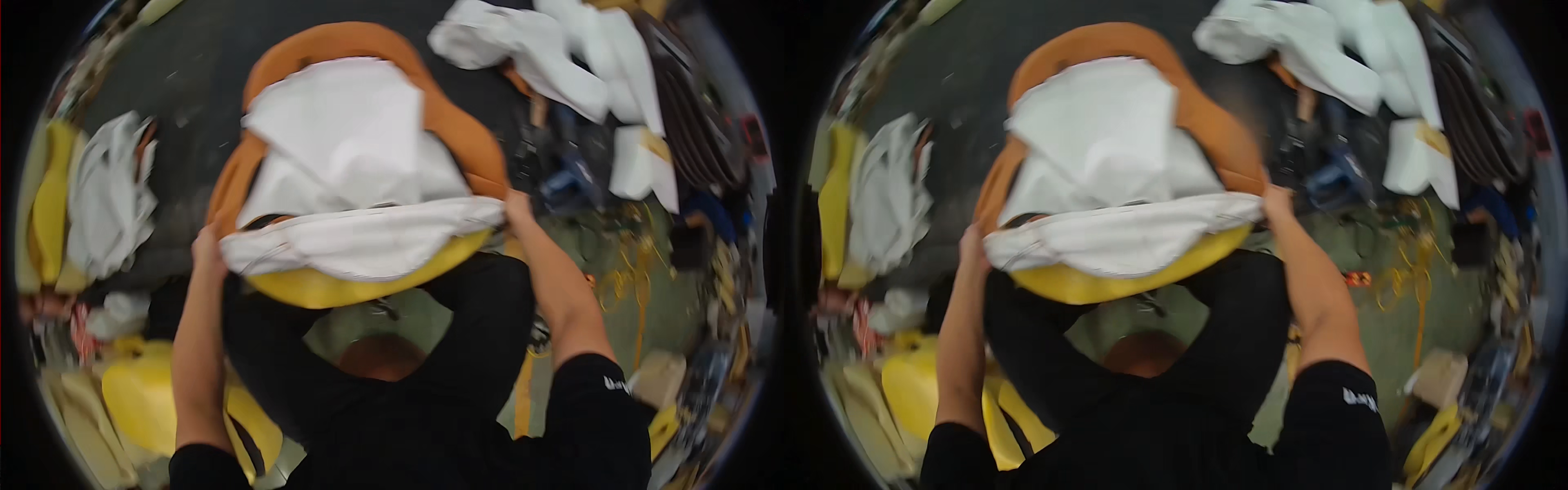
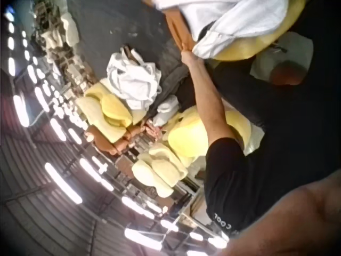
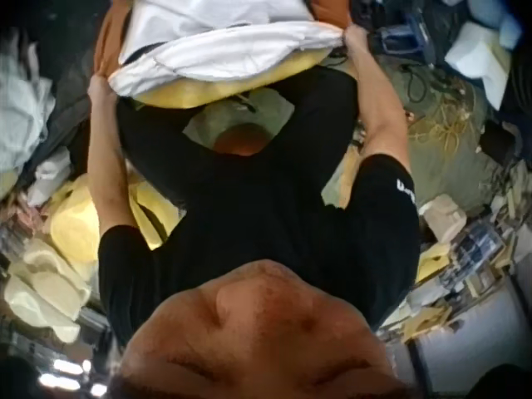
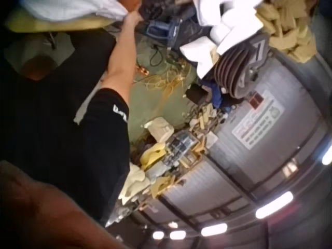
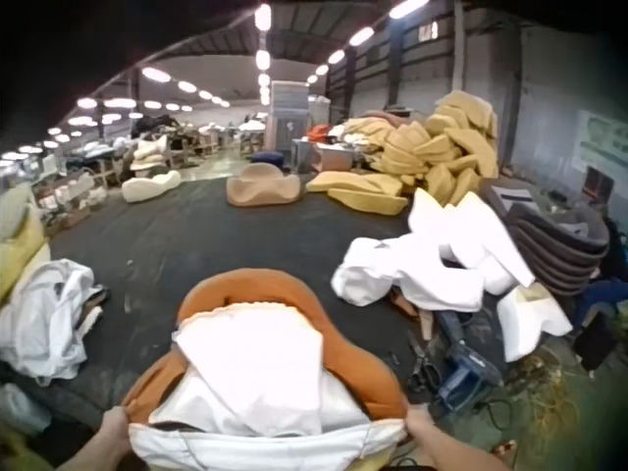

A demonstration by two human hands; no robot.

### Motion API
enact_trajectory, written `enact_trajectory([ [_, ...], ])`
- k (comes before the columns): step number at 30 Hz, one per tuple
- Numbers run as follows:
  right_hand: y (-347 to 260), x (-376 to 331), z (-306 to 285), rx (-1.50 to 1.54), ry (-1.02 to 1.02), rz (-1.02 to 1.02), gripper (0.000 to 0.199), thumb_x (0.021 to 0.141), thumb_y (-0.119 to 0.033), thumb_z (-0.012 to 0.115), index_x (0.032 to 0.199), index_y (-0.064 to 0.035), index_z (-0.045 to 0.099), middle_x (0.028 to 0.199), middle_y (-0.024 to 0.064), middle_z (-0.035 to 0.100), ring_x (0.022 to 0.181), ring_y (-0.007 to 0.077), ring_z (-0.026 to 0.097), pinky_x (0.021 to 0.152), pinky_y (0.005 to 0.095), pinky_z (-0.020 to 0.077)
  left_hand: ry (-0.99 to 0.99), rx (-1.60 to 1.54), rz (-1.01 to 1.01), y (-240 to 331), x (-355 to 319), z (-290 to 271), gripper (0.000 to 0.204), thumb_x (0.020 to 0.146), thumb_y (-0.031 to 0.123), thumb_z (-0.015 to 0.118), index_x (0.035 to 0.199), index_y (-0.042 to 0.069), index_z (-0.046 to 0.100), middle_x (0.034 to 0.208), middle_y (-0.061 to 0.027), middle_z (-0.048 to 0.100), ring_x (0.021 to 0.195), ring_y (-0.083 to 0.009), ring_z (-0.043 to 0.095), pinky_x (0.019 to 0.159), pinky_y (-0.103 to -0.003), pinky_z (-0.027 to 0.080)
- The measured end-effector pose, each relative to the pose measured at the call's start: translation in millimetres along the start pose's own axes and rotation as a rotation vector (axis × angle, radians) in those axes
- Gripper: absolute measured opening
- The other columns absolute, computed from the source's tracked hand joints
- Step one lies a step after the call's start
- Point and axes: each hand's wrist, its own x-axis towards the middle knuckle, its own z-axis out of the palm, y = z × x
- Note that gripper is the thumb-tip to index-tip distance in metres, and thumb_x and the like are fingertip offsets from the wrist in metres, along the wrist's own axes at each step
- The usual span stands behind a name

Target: Applying adhesive and fitting a leather cover onto a foam seat cushion, followed by trimming excess fabric.

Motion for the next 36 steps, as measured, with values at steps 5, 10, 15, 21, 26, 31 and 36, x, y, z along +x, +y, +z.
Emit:
enact_trajectory([
  [5, -17, -8, -25, 0.322, -0.248, 0.191, 0.061, 0.098, -0.065, 0.064, 0.120, -0.0095, 0.074, 0.101, 0.0102, 0.075, 0.083, 0.0308, 0.074, 0.068, 0.0507, 0.0581, 0.094, -0.132, 0.001, -8, 1, 3, 0.042, 0.098, 0.018, 0.080, 0.128, -0.007, 0.065, 0.116, -0.0189, 0.073, 0.098, -0.0323, 0.075, 0.085, -0.048, 0.063],
  [10, -84, -47, -47, -0.111, 0.080, 0.026, 0.062, 0.105, -0.059, 0.059, 0.108, 0.0020, 0.071, 0.098, 0.0167, 0.076, 0.088, 0.0328, 0.074, 0.073, 0.0486, 0.0562, 0.182, -0.123, 0.063, 7, -35, 26, 0.043, 0.099, 0.016, 0.079, 0.128, -0.012, 0.064, 0.118, -0.0195, 0.072, 0.099, -0.0307, 0.075, 0.084, -0.044, 0.063],
  [15, -220, -159, -32, -0.041, 0.382, -0.842, 0.033, 0.098, -0.032, 0.075, 0.117, -0.0048, 0.073, 0.106, 0.0148, 0.078, 0.100, 0.0334, 0.074, 0.086, 0.0450, 0.0571, 0.173, -0.135, 0.072, 13, -40, 25, 0.038, 0.100, 0.016, 0.077, 0.125, -0.011, 0.067, 0.116, -0.0192, 0.073, 0.097, -0.0300, 0.075, 0.083, -0.043, 0.062],
  [21, -339, -290, 114, -0.213, -0.181, -1.398, 0.047, 0.085, -0.038, 0.085, 0.116, -0.0055, 0.071, 0.101, 0.0120, 0.073, 0.096, 0.0297, 0.071, 0.083, 0.0429, 0.0567, 0.081, -0.137, 0.049, 14, -41, 15, 0.034, 0.101, 0.016, 0.077, 0.123, -0.008, 0.069, 0.110, -0.0153, 0.075, 0.095, -0.0274, 0.075, 0.080, -0.042, 0.062],
  [26, -344, -411, 165, -0.459, -0.275, -1.549, 0.058, 0.085, -0.057, 0.079, 0.111, -0.0054, 0.070, 0.099, 0.0145, 0.075, 0.095, 0.0329, 0.073, 0.081, 0.0457, 0.0575, 0.044, -0.105, -0.065, 21, -44, -3, 0.033, 0.097, 0.026, 0.083, 0.112, 0.000, 0.072, 0.099, -0.0090, 0.075, 0.083, -0.0219, 0.074, 0.071, -0.040, 0.061],
  [31, -334, -424, 164, -0.685, -0.647, -1.195, 0.047, 0.087, -0.052, 0.076, 0.093, -0.0056, 0.070, 0.081, 0.0168, 0.075, 0.080, 0.0381, 0.075, 0.073, 0.0508, 0.0577, 0.116, 0.156, -0.061, 27, -73, 13, 0.038, 0.094, 0.036, 0.086, 0.104, 0.003, 0.073, 0.093, -0.0076, 0.073, 0.078, -0.0223, 0.072, 0.068, -0.041, 0.059],
  [36, -306, -440, 177, -0.751, -0.658, -1.367, 0.030, 0.093, -0.037, 0.071, 0.088, -0.0076, 0.069, 0.078, 0.0194, 0.073, 0.077, 0.0404, 0.073, 0.071, 0.0534, 0.0569, 0.033, -0.088, -0.260, 3, -68, -10, 0.049, 0.107, 0.048, 0.062, 0.137, 0.010, 0.063, 0.129, -0.0096, 0.073, 0.115, -0.0241, 0.069, 0.095, -0.051, 0.055],
])
